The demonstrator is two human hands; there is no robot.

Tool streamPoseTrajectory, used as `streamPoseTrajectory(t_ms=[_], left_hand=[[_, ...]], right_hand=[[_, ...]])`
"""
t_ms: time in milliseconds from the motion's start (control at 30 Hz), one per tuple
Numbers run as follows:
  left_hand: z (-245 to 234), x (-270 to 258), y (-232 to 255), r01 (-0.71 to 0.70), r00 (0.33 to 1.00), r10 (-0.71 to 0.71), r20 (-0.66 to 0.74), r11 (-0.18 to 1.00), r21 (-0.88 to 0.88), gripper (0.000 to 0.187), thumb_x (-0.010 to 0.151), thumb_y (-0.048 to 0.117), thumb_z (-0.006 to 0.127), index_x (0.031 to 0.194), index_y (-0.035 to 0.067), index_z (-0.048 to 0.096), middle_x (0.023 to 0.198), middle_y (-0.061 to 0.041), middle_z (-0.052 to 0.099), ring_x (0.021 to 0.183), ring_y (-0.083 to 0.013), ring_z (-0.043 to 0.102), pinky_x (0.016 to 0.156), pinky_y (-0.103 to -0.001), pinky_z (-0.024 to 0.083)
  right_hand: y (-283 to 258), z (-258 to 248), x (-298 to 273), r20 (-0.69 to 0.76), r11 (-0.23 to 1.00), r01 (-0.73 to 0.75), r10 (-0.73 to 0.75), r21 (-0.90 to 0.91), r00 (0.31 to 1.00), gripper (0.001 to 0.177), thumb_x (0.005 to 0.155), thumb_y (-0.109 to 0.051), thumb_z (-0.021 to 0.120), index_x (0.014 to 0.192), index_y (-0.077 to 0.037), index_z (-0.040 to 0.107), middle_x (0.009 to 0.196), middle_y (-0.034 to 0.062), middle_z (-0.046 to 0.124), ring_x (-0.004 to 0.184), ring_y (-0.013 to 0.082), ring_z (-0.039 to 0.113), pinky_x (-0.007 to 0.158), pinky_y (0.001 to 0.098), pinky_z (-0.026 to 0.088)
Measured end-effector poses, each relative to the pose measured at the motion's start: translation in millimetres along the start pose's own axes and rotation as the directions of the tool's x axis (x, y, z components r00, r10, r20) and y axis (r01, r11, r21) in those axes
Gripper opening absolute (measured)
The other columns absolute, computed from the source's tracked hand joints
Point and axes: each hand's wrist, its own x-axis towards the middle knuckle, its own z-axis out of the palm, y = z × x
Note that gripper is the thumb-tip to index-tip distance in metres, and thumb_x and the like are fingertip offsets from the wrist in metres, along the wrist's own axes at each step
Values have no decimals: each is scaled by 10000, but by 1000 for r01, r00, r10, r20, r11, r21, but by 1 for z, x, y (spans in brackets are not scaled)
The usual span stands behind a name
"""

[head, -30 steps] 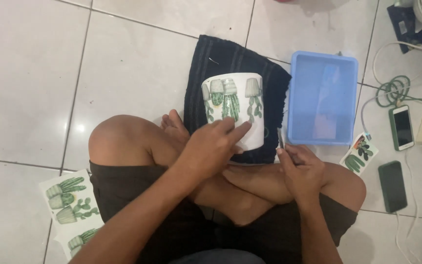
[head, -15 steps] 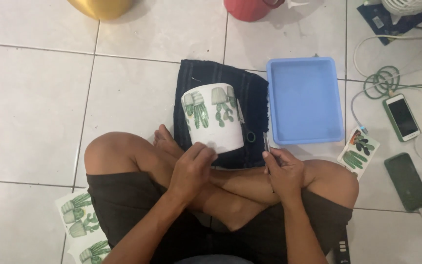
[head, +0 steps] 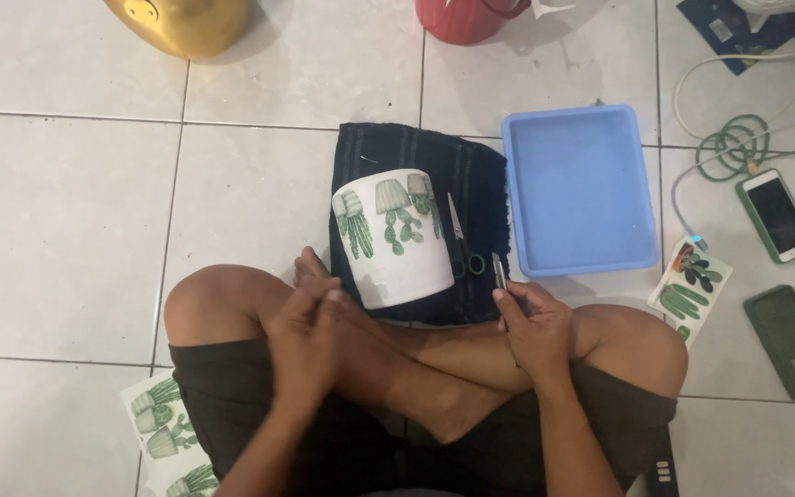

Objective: Applying a cactus decal to a white ceramic pot and using a precision tool to smooth and detail it.

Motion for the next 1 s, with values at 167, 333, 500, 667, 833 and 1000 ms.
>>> streamPoseTrajectory(t_ms=[167,333,500,667,833,1000], left_hand=[[51,-16,-36,-253,959,272,-82,948,193,222,888,39,669,1084,-57,703,924,-183,670,862,-317,673,704,-368,534],[68,-21,-54,-233,946,273,-173,947,221,294,871,13,697,1148,-81,673,951,-154,592,889,-298,633,702,-348,529],[67,-21,-54,-207,941,254,-224,955,214,185,850,-77,649,1017,-49,722,798,-98,605,784,-277,667,613,-307,539],[56,-21,-48,-275,923,314,-220,942,191,148,891,-51,562,967,7,676,845,-81,626,810,-251,646,702,-325,525],[24,-2,-14,-119,977,120,-174,993,17,175,937,8,509,983,102,650,931,-43,705,863,-152,662,930,-286,490],[-6,42,69,501,854,-515,-77,853,-142,294,890,188,591,1091,58,760,886,-90,683,831,-178,583,785,-293,486]], right_hand=[[-6,2,-2,6,1000,18,-18,-15,1000,120,866,-41,711,963,28,730,457,141,594,392,161,521,411,301,404],[-10,0,-3,9,1000,-13,13,-22,1000,108,872,-40,707,952,27,736,494,148,628,433,169,558,457,313,428],[-8,4,-1,34,999,16,-14,-44,999,118,868,-63,719,956,14,738,494,135,617,460,178,583,471,319,441],[-7,0,-2,27,995,-47,49,-88,998,152,873,-129,712,982,-29,748,545,64,622,508,118,558,514,268,442],[-5,1,-1,2,964,-223,225,-147,974,175,869,-235,708,968,-100,756,593,2,632,557,100,557,564,256,459],[21,8,5,-11,982,-166,165,-94,986,164,805,-245,732,879,-112,794,481,9,602,471,95,561,539,246,472]])
